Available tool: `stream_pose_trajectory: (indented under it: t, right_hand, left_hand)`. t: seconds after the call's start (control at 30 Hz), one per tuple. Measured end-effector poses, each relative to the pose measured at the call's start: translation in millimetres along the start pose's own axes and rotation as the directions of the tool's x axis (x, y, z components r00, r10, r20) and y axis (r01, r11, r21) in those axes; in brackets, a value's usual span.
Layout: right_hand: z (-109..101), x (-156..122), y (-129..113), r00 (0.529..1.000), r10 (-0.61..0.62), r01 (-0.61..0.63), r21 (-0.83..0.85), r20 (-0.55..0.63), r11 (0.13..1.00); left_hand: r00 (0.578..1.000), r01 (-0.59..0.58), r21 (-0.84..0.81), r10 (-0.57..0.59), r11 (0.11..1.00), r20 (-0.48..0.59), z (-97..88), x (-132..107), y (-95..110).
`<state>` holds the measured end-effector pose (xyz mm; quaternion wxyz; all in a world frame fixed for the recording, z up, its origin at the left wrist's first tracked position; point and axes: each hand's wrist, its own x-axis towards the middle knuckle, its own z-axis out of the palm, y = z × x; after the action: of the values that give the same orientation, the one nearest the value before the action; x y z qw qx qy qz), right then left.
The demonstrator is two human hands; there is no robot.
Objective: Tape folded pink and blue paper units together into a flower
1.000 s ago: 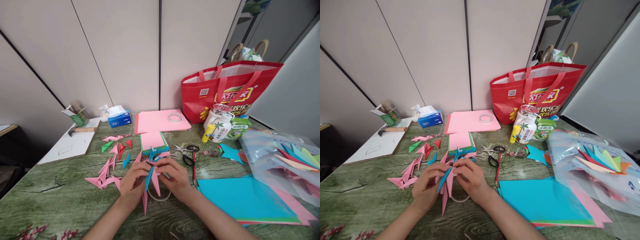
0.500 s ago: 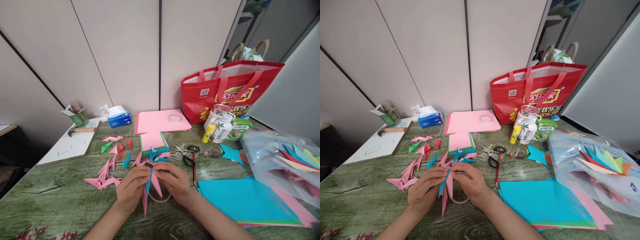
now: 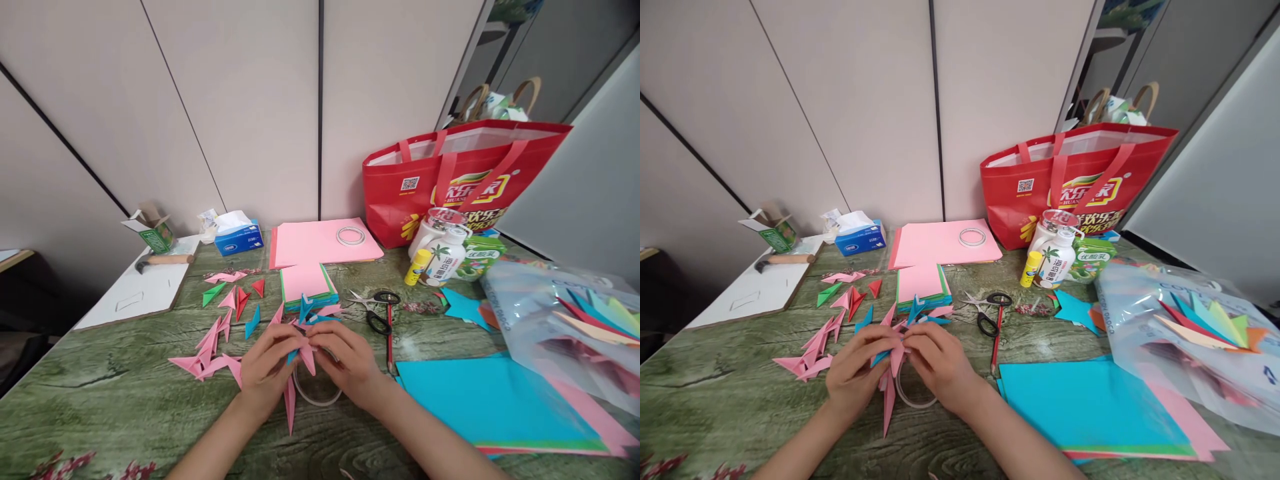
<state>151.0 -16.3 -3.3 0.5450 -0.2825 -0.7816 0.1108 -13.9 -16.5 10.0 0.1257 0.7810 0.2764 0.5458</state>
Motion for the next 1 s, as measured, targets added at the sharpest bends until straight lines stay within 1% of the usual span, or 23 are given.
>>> stream_pose_trajectory:
  t: [0.07,0.1,0.13,0.17,0.2,0.23,0.27,0.3,0.33,0.37,0.4,0.47,0.53,0.57,0.6,0.63,0.67,0.7,0.8,0.87,0.93,1.0]
  right_hand:
    - [-0.8,0.6,1.9,1.0,0.016,-0.016,0.006,-0.003,1.0]
    - [-0.8,0.8,2.9,0.999,0.033,-0.033,0.02,-0.01,0.999]
    - [-0.4,0.9,3.7,0.998,0.061,-0.06,0.04,-0.013,0.997]
    - [0.4,0.8,4.2,0.995,0.103,-0.102,0.062,-0.009,0.993]
    - [1.6,0.6,4.3,0.987,0.16,-0.16,0.084,0.004,0.984]
    - [3.1,0.1,4.0,0.972,0.234,-0.235,0.11,0.026,0.966]
    - [4.9,-0.5,3.4,0.946,0.32,-0.324,0.146,0.054,0.935]
    - [6.9,-1.2,2.7,0.908,0.409,-0.418,0.19,0.089,0.888]
    - [8.9,-2.1,2.0,0.863,0.489,-0.505,0.242,0.124,0.829]
    - [10.9,-2.9,1.5,0.817,0.556,-0.574,0.297,0.154,0.763]
    - [12.8,-3.5,1.3,0.776,0.606,-0.624,0.351,0.175,0.699]
    - [15.4,-3.8,1.9,0.715,0.67,-0.678,0.436,0.201,0.592]
    - [16.1,-2.6,3.5,0.67,0.707,-0.702,0.504,0.226,0.503]
    - [15.7,-1.7,4.4,0.656,0.714,-0.706,0.531,0.242,0.469]
    - [15.0,-0.6,5.2,0.653,0.714,-0.705,0.548,0.253,0.45]
    - [13.9,0.3,5.9,0.661,0.707,-0.697,0.556,0.253,0.453]
    - [12.6,1.1,6.3,0.68,0.694,-0.683,0.551,0.237,0.48]
    - [11.2,1.7,6.5,0.707,0.676,-0.662,0.532,0.209,0.528]
    - [7.3,2.2,5.8,0.806,0.583,-0.569,0.408,0.104,0.714]
    - [5.6,2.0,5.3,0.854,0.516,-0.51,0.318,0.073,0.799]
    - [5.0,1.6,5.4,0.873,0.484,-0.483,0.265,0.063,0.835]
    - [5.3,1.2,6.0,0.87,0.489,-0.488,0.24,0.06,0.839]
  left_hand:
    - [0.996,0.076,-0.027,-0.074,0.997,0.041,0.3,2.6,-0.1]
    - [0.989,0.142,-0.045,-0.14,0.989,0.039,0.8,3.8,0.1]
    - [0.974,0.228,-0.066,-0.227,0.971,0.021,1.7,4.6,0.3]
    - [0.943,0.33,-0.099,-0.332,0.939,-0.003,2.9,5.2,0.4]
    - [0.894,0.441,-0.143,-0.448,0.886,-0.02,4.4,5.4,0.3]
    - [0.829,0.545,-0.197,-0.559,0.815,-0.021,6.1,5.3,0.0]
    - [0.758,0.631,-0.252,-0.652,0.734,-0.002,7.8,5.0,-0.5]
    - [0.692,0.694,-0.303,-0.722,0.654,0.026,9.4,4.5,-1.2]
    - [0.638,0.735,-0.345,-0.768,0.584,0.06,10.9,4.0,-2.1]
    - [0.6,0.761,-0.376,-0.794,0.529,0.097,12.2,3.6,-2.9]
    - [0.576,0.776,-0.4,-0.807,0.488,0.133,13.2,3.2,-3.6]
    - [0.541,0.796,-0.435,-0.816,0.421,0.201,14.5,3.2,-4.3]
    - [0.51,0.811,-0.454,-0.826,0.368,0.241,14.7,4.1,-3.9]
    - [0.494,0.816,-0.461,-0.835,0.348,0.243,14.5,5.0,-3.3]
    - [0.479,0.819,-0.468,-0.845,0.332,0.238,14.0,6.1,-2.6]
    - [0.466,0.82,-0.475,-0.853,0.319,0.233,13.3,7.2,-1.9]
    - [0.456,0.822,-0.479,-0.86,0.308,0.23,12.6,8.4,-1.2]
    - [0.449,0.824,-0.482,-0.862,0.299,0.233,11.8,9.4,-0.8]
    - [0.436,0.836,-0.469,-0.864,0.285,0.251,9.9,10.2,-2.1]
    - [0.426,0.844,-0.459,-0.868,0.278,0.256,9.4,8.3,-5.2]
    - [0.415,0.848,-0.46,-0.87,0.264,0.267,9.5,5.2,-9.0]
    - [0.416,0.85,-0.459,-0.863,0.257,0.287,9.9,2.5,-11.7]
